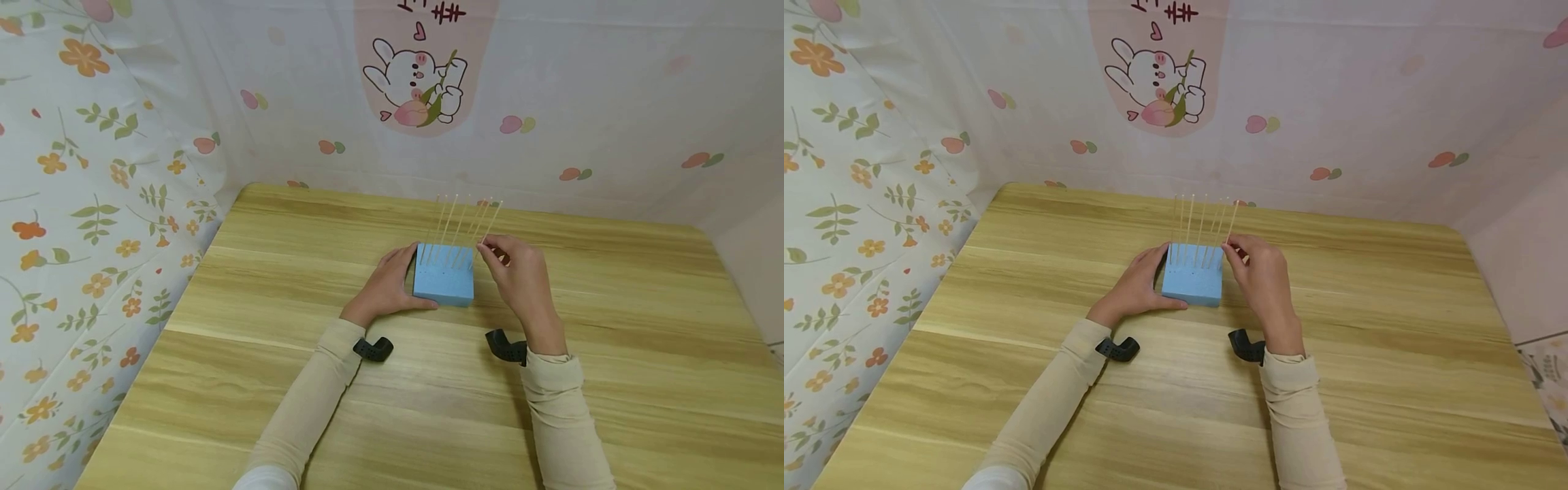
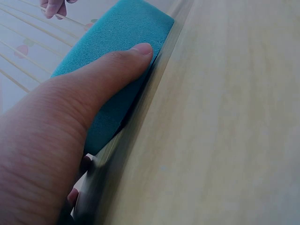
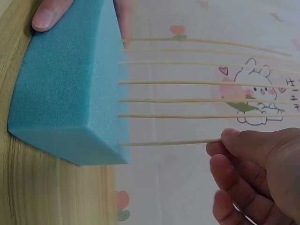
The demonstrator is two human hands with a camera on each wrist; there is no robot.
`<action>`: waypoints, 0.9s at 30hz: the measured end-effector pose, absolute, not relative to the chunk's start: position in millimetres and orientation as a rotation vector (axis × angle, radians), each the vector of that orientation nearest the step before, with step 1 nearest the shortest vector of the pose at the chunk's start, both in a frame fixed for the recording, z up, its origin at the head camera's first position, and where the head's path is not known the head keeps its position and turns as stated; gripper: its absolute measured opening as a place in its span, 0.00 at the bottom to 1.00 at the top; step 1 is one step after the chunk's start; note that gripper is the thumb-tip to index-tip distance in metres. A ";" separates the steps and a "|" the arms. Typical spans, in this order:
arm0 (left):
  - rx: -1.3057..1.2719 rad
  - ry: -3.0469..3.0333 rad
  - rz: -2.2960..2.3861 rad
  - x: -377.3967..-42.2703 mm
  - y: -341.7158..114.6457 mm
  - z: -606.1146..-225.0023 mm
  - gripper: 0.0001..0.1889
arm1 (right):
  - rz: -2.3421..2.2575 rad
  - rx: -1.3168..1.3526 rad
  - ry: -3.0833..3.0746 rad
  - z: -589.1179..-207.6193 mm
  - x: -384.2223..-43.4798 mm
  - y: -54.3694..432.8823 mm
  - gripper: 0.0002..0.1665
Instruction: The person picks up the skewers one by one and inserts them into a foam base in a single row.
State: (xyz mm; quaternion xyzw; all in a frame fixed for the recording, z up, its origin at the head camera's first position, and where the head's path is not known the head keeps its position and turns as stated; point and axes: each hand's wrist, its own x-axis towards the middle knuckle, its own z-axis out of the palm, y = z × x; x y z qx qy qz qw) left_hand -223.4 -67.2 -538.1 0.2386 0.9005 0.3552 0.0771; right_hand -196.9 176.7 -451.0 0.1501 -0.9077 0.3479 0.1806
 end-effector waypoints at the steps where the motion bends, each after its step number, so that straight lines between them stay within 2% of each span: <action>1: 0.718 2.698 1.068 -223.2 -67.0 -538.3 0.69 | 0.985 0.425 -2.564 -450.9 -196.6 176.9 0.10; 9: 0.731 2.703 1.063 -221.6 -65.7 -542.0 0.69 | 1.048 0.374 -2.546 -451.5 -191.6 181.4 0.16; 20: 0.716 2.653 1.052 -221.7 -70.1 -544.0 0.70 | 1.024 0.342 -2.535 -453.5 -188.2 186.4 0.15; 27: 0.595 2.635 1.108 -218.5 -75.0 -550.1 0.70 | 1.059 0.322 -2.609 -465.1 -182.8 186.7 0.15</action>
